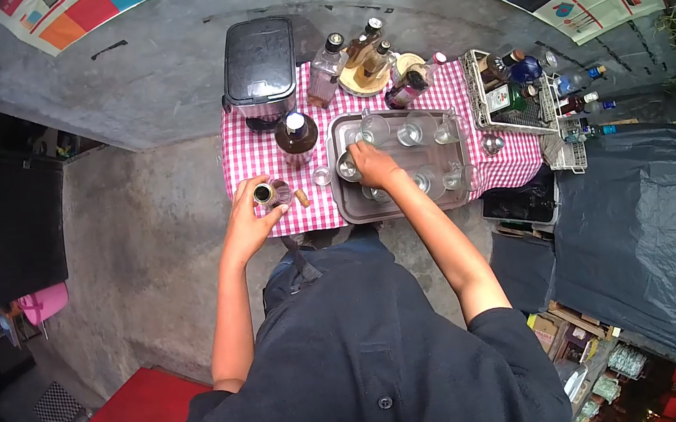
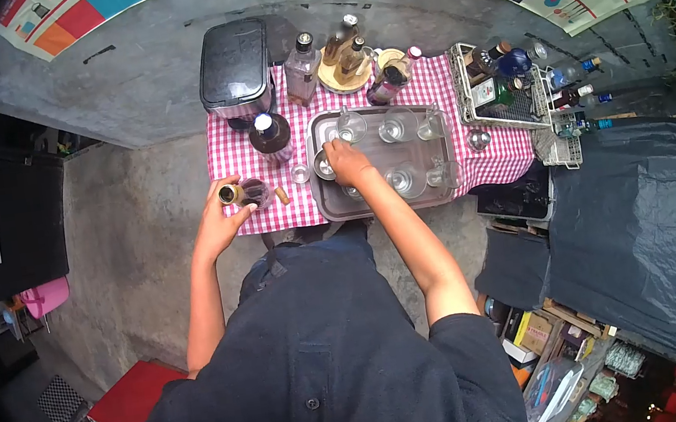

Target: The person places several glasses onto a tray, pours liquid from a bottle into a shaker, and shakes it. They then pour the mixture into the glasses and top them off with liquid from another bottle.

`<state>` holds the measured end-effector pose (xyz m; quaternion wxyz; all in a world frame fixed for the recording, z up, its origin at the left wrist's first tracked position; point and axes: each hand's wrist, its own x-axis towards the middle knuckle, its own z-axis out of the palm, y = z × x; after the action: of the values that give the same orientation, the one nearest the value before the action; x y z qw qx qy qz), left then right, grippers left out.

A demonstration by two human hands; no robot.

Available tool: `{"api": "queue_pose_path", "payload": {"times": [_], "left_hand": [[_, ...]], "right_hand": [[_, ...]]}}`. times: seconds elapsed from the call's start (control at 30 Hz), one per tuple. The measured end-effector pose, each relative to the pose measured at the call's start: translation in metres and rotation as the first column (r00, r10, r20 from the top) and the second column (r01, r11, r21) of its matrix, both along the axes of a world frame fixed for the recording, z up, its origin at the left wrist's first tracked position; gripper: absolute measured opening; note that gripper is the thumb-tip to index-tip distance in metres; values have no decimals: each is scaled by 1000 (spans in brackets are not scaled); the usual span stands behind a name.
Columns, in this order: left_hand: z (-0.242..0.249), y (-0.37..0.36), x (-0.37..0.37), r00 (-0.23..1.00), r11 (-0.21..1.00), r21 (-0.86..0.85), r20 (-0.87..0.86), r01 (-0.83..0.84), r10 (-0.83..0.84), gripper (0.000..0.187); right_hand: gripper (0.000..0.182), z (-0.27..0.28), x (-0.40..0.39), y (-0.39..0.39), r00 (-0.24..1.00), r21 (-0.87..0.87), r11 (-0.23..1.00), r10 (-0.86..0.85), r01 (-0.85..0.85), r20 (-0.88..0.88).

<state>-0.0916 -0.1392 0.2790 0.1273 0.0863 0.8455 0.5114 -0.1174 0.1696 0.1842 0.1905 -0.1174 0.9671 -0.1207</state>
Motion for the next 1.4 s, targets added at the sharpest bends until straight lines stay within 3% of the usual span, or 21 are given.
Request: {"api": "queue_pose_path", "payload": {"times": [0.13, 0.43, 0.53, 0.6, 0.63, 0.67, 0.77, 0.8, 0.9, 1.13, 1.2, 1.4], "left_hand": [[2, 2, -1, 999, 999, -39, -41, 19, -21, 50], [-4, 1, -2, 998, 1000, -4, -60, 7, -7, 40], [-4, 1, -3, 996, 1000, 13, -92, 14, -13, 38], [-8, 0, -4, 998, 1000, 12, -70, 10, -9, 41], [-10, 0, -4, 997, 1000, 11, -69, 17, -17, 41], [-11, 0, -4, 998, 1000, 1, -67, 19, -19, 43], [-8, -1, -5, 996, 999, -11, -84, 39, -40, 48], [-7, -2, -5, 994, 999, -7, -95, 50, -51, 51], [-7, -7, -3, 994, 999, -5, -94, 49, -49, 52], [-11, -8, -2, 994, 997, 68, -101, 44, -37, 46], [-11, -9, -2, 995, 998, 31, -83, 58, -56, 45], [-10, -8, -2, 995, 997, 49, -77, 62, -58, 44]], "right_hand": [[60, -6, 0, -1, 1000, 32, 999, -4, 4, 12], [86, 26, 3, -1, 988, 7, 995, -95, 95, 124], [80, 45, 12, -17, 998, -49, 997, -59, 58, -33], [69, 51, 12, -39, 984, -268, 955, 86, -126, -158], [53, 56, 14, -52, 968, -331, 927, 102, -176, -229], [53, 47, 12, -60, 969, -334, 927, 94, -168, -227], [38, 3, -6, -75, 950, -37, 967, 241, -253, -198], [38, -6, -10, -78, 951, -39, 968, 234, -247, -203], [23, -21, -15, -86, 928, 201, 921, 358, -333, -101], [28, -48, -19, -99, 919, 307, 878, 393, -367, -25], [27, -56, -17, -99, 936, 279, 906, 347, -318, -58], [29, -55, -19, -86, 912, 186, 901, 408, -393, -49]]}}
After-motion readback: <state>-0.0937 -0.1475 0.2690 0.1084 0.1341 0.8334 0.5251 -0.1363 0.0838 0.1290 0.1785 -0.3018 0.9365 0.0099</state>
